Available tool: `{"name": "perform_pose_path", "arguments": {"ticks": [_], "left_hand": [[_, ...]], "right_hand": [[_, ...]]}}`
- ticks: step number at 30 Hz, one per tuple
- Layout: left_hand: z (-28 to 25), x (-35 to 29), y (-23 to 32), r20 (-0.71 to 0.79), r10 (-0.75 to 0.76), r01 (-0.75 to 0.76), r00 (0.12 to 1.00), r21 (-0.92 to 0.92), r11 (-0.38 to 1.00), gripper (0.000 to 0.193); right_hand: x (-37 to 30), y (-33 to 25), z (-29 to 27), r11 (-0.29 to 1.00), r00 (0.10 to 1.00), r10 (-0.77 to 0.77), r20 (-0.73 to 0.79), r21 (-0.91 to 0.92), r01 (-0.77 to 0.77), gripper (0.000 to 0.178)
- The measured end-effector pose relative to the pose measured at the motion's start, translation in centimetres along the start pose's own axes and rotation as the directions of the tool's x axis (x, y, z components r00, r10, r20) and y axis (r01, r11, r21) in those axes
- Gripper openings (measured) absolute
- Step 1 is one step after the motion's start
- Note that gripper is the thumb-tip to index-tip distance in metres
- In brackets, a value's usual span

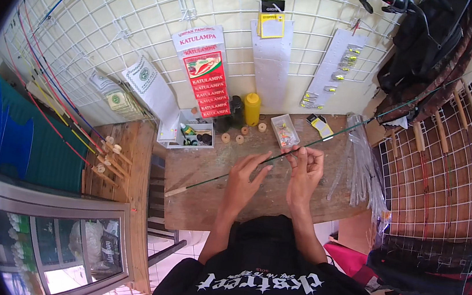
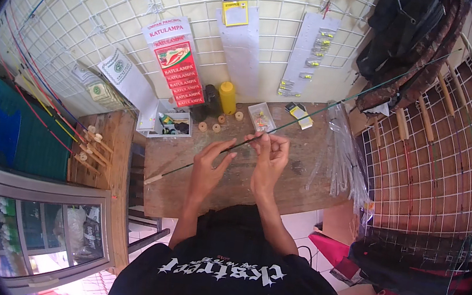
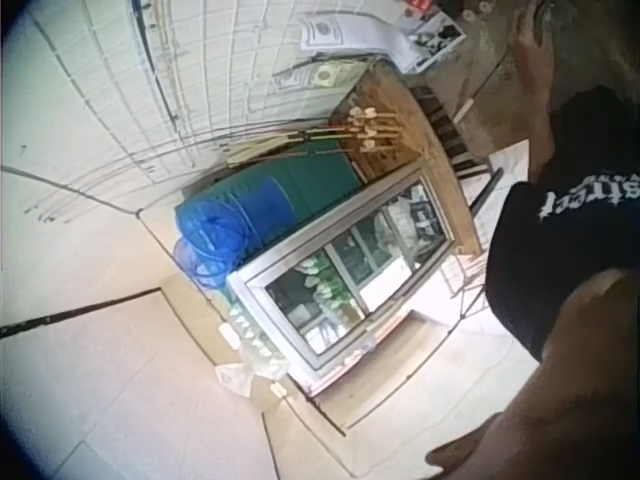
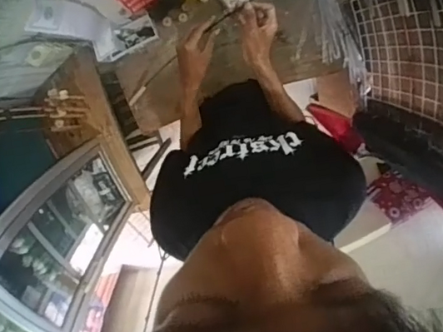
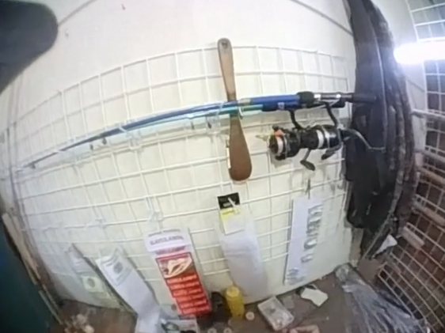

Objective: Repairing and assembling components of fishing rods at a workbench.

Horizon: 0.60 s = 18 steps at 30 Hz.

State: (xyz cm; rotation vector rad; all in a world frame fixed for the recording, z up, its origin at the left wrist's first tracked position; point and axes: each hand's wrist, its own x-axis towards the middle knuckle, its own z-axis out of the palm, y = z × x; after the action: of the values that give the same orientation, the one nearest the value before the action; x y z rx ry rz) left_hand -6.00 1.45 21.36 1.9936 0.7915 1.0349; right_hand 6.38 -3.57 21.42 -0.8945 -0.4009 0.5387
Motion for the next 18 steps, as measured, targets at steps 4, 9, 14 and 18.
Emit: {"name": "perform_pose_path", "arguments": {"ticks": [4,9,14,18], "left_hand": [[2.0,0.1,0.6,-0.027,-0.012,0.009,1.000,-0.119,0.993,0.027],[2.6,-0.1,0.5,-0.138,-0.021,0.004,0.990,-0.123,0.992,0.021],[2.6,-0.4,0.2,-0.117,-0.029,0.017,0.993,-0.105,0.994,0.020],[2.9,-0.8,0.1,-0.116,-0.036,0.030,0.993,-0.056,0.998,0.020]], "right_hand": [[-0.2,-0.4,-0.4,1.000,1.000,0.000,0.003,0.000,0.000,0.011],[0.2,-1.0,-0.9,1.000,1.000,-0.004,-0.030,-0.014,0.004,0.009],[2.2,-2.8,-1.5,0.999,0.994,-0.052,-0.098,0.008,0.053,0.009],[3.8,-4.5,-2.2,0.989,0.977,-0.120,-0.174,0.068,0.134,0.008]]}}
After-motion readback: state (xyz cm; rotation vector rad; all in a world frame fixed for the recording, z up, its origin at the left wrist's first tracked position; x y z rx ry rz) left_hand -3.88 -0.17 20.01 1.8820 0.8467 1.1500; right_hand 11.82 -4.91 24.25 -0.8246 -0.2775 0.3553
